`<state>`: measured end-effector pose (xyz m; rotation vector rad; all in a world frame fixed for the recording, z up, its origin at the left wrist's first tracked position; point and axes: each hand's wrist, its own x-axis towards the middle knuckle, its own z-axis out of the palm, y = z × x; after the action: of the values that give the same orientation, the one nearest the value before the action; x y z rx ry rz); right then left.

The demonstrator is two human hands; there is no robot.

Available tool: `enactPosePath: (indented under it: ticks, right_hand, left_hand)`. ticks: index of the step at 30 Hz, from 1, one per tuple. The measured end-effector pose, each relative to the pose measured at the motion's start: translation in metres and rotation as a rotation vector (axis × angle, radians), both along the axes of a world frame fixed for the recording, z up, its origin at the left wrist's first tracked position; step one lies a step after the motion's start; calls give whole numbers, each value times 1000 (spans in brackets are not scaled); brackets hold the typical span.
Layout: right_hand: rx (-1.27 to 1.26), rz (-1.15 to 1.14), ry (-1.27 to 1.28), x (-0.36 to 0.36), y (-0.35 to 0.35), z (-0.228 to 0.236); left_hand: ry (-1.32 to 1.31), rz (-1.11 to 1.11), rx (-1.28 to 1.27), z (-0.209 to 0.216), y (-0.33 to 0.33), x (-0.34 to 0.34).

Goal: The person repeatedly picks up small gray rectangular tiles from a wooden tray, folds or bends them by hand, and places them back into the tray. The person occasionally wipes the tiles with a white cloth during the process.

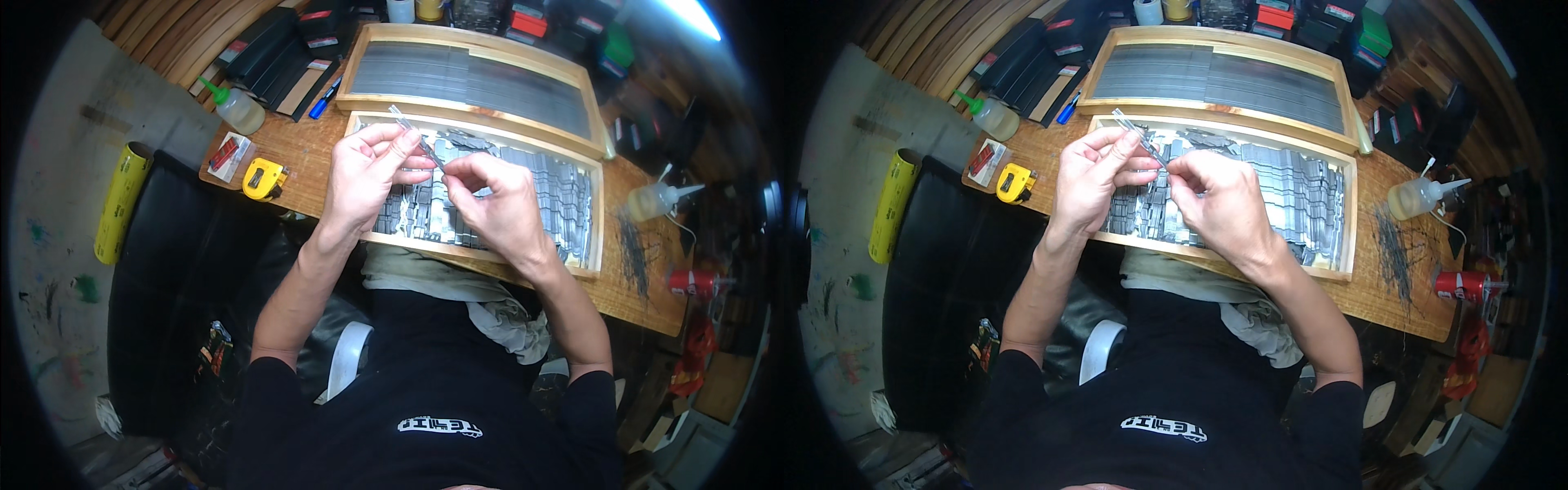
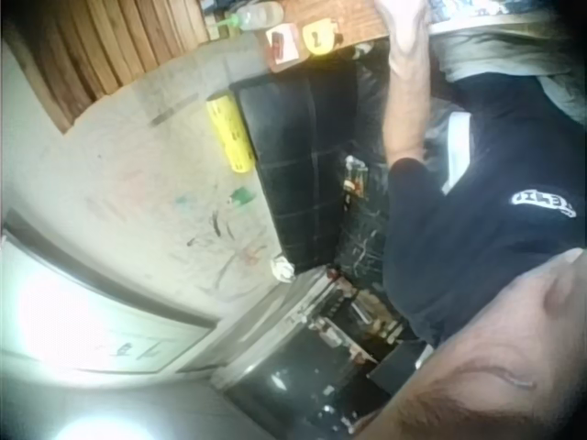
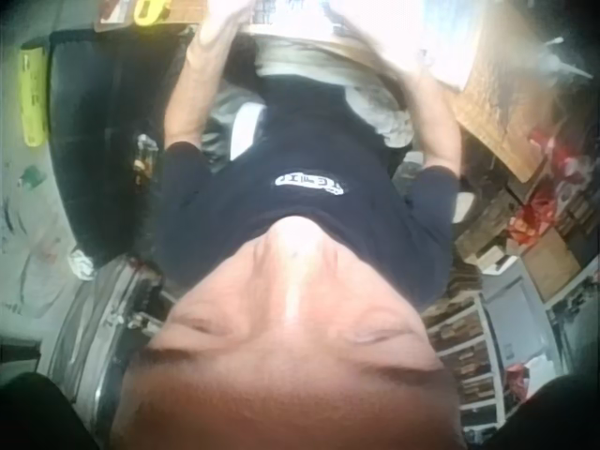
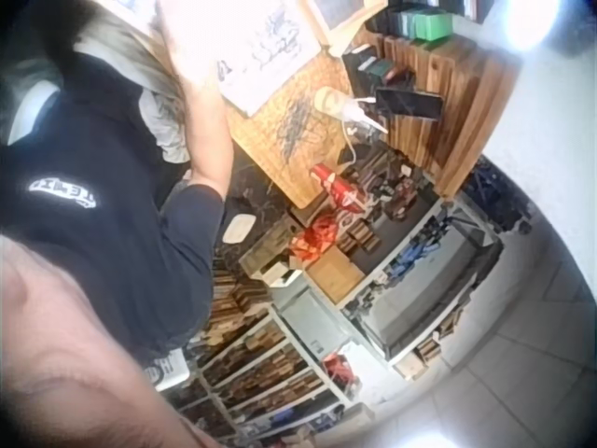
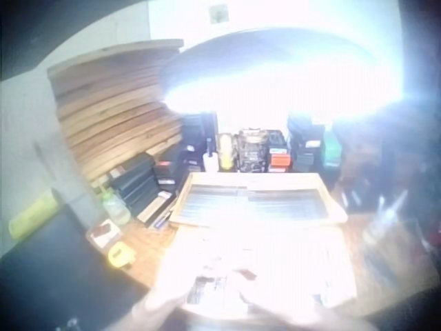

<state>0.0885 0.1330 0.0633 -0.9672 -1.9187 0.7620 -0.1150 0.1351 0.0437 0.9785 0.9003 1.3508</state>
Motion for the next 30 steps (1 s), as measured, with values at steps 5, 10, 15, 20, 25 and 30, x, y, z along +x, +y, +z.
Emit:
enactPosePath:
  ticks: [5,10,15,20,25,30]
  right_hand:
    - [5,100,-128,6,0,1]
    - [-182,158,-130,9,2,14]
    - [-341,115,10,4,11,13]
    - [-401,63,-20,14,15,7]
    - [-625,44,-129,42,21,7]
    - [-631,28,-140,48,19,5]
  left_hand:
    - [-142,-9,-137,-3,3,-2]
    - [-198,4,-89,-9,7,-7]
    - [-206,19,-25,1,8,-4]
    - [293,66,-14,8,-1,-11]
    - [1057,-6,131,2,-15,-6]
    - [1229,83,221,-8,-5,6]
